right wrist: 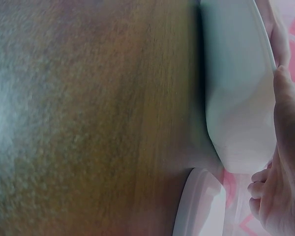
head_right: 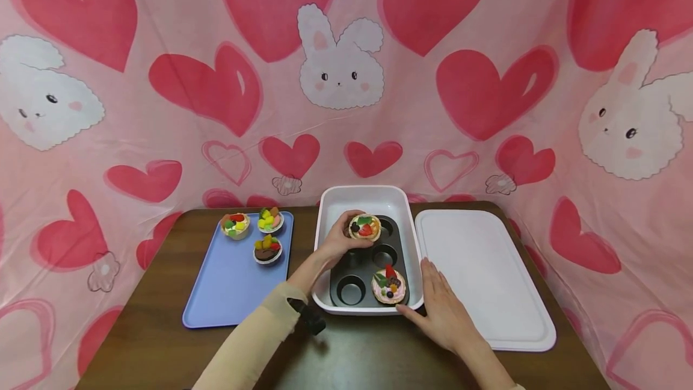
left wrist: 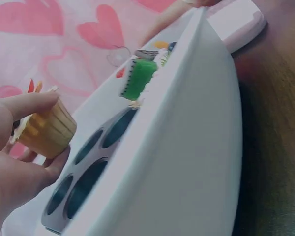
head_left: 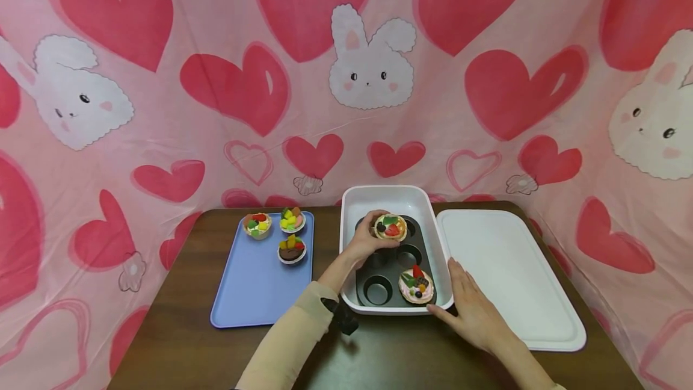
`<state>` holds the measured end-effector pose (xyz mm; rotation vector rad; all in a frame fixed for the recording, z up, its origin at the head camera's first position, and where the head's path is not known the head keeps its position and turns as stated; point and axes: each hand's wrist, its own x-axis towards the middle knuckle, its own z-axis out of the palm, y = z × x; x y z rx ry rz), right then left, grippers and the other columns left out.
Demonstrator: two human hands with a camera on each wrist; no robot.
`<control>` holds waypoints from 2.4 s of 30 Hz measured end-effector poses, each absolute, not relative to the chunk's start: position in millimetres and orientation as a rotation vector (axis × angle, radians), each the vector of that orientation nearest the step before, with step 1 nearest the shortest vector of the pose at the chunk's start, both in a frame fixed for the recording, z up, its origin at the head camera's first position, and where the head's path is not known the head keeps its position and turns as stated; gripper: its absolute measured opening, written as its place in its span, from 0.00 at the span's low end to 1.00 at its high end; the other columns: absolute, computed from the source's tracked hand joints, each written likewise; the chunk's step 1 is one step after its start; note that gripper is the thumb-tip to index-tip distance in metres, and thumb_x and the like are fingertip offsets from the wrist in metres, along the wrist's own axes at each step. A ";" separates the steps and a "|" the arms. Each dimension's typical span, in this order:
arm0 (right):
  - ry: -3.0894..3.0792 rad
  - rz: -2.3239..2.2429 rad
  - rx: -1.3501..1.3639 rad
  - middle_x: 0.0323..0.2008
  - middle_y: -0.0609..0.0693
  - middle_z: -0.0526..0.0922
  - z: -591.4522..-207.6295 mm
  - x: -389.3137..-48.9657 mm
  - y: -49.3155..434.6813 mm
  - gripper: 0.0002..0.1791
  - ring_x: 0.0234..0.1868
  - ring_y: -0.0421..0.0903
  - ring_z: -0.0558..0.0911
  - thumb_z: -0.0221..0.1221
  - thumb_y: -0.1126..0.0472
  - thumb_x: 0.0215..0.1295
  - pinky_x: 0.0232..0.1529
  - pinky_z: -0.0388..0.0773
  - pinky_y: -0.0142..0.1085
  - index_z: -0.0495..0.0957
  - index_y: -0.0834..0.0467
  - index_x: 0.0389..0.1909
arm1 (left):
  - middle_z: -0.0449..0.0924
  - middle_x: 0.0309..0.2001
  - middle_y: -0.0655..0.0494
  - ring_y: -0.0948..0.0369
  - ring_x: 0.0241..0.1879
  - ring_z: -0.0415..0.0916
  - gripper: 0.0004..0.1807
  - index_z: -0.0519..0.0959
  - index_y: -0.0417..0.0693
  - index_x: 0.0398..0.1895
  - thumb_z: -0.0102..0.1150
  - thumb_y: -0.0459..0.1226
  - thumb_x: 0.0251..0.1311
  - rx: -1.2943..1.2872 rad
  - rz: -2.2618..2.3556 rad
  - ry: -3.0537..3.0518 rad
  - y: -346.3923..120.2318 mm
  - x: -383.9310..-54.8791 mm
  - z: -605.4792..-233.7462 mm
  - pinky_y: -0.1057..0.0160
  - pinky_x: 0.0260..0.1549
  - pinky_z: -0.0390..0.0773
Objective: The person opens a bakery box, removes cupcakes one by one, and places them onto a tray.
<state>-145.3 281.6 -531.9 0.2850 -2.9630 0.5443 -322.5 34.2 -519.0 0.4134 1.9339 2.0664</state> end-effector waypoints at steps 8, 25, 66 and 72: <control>-2.967 0.538 0.287 0.83 0.74 0.61 -533.4 -145.7 282.0 0.65 0.83 0.72 0.65 0.69 0.33 0.69 0.78 0.68 0.68 0.49 0.72 0.85 | 0.78 0.71 0.46 0.61 0.62 0.80 0.43 0.72 0.45 0.75 0.74 0.18 0.56 0.386 2.062 1.795 20.8 -323.6 -509.9 0.57 0.75 0.76; -2.964 0.545 0.284 0.83 0.73 0.61 -531.0 -145.8 282.8 0.65 0.82 0.72 0.66 0.70 0.32 0.68 0.78 0.69 0.68 0.50 0.72 0.85 | 0.76 0.71 0.52 0.59 0.66 0.76 0.42 0.69 0.52 0.79 0.71 0.22 0.64 0.474 1.952 1.724 -24.3 -312.3 -495.5 0.57 0.75 0.75; -2.983 0.556 0.288 0.84 0.73 0.59 -534.6 -147.1 282.7 0.65 0.83 0.72 0.64 0.68 0.31 0.69 0.79 0.67 0.68 0.48 0.72 0.86 | 0.69 0.79 0.45 0.55 0.68 0.78 0.44 0.68 0.48 0.81 0.75 0.26 0.62 0.261 1.985 1.900 -122.4 -271.7 -498.6 0.62 0.66 0.81; -2.976 0.556 0.286 0.84 0.73 0.59 -534.7 -146.8 282.6 0.65 0.83 0.73 0.64 0.69 0.32 0.69 0.78 0.67 0.69 0.48 0.71 0.86 | 0.68 0.78 0.40 0.63 0.62 0.81 0.46 0.64 0.42 0.83 0.74 0.24 0.62 0.270 2.045 1.914 -144.7 -258.1 -503.9 0.68 0.59 0.84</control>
